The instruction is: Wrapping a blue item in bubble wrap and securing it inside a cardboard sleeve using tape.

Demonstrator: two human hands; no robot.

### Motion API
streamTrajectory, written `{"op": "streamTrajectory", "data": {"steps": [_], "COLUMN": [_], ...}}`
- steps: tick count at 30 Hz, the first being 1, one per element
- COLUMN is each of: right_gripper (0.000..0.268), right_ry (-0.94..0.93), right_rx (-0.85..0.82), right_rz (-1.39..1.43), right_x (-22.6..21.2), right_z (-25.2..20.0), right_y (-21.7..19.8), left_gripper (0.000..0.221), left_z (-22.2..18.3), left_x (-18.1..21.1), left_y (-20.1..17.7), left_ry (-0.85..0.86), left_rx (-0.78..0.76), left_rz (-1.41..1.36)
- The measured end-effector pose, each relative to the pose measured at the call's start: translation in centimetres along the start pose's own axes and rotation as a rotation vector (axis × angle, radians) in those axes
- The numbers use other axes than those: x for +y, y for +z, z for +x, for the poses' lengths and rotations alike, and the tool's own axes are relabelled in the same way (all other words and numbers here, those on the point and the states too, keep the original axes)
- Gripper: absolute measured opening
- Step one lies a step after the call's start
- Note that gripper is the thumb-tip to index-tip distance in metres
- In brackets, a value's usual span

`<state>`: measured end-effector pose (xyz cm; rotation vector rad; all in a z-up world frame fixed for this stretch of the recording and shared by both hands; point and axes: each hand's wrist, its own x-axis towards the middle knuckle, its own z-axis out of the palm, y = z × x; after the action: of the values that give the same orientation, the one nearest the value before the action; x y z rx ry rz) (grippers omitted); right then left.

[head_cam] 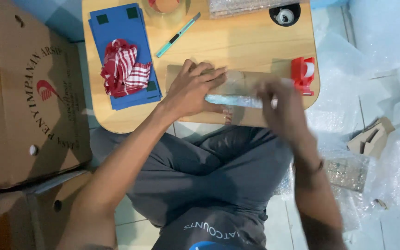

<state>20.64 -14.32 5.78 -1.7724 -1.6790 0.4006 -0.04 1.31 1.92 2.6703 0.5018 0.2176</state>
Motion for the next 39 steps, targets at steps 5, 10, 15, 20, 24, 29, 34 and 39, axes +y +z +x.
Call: {"op": "streamTrajectory", "data": {"steps": [5,10,15,20,24,29,34,39], "right_gripper": [0.024,0.032,0.038,0.038,0.041,0.04,0.041,0.033], "right_ry": [0.046,0.236,0.275,0.284,0.296,0.399,0.361,0.319], "right_rx": [-0.309,-0.589,-0.645,-0.692,-0.724,-0.749,-0.716,-0.671], "right_rz": [-0.315,-0.302,-0.352,-0.46,-0.391,-0.31,-0.283,-0.289], "right_x": [5.9,4.0,5.3,5.2,5.2,5.0,1.3,2.7], "right_z": [6.1,8.2,8.2,8.2,8.8,8.9,9.9,9.5], "right_y": [-0.4,-0.8,-0.3,-0.3,-0.7,-0.8,-2.3,-2.1], "left_gripper": [0.082,0.079,0.086,0.105,0.114,0.112,0.109,0.105], "left_z": [0.1,0.0,-0.5,-0.7,-0.6,-0.8,-1.2,-0.9], "left_x": [-0.5,-0.7,-0.6,-0.4,-0.6,-0.1,-0.2,-0.3], "left_y": [1.3,1.6,1.4,1.8,1.4,0.8,1.2,0.9], "left_ry": [0.067,0.1,0.021,-0.087,-0.109,-0.032,0.036,0.03], "left_rx": [0.104,0.165,0.212,0.224,0.141,0.249,0.384,0.327], "left_rz": [0.117,0.095,0.048,0.061,0.155,0.244,0.304,0.31]}}
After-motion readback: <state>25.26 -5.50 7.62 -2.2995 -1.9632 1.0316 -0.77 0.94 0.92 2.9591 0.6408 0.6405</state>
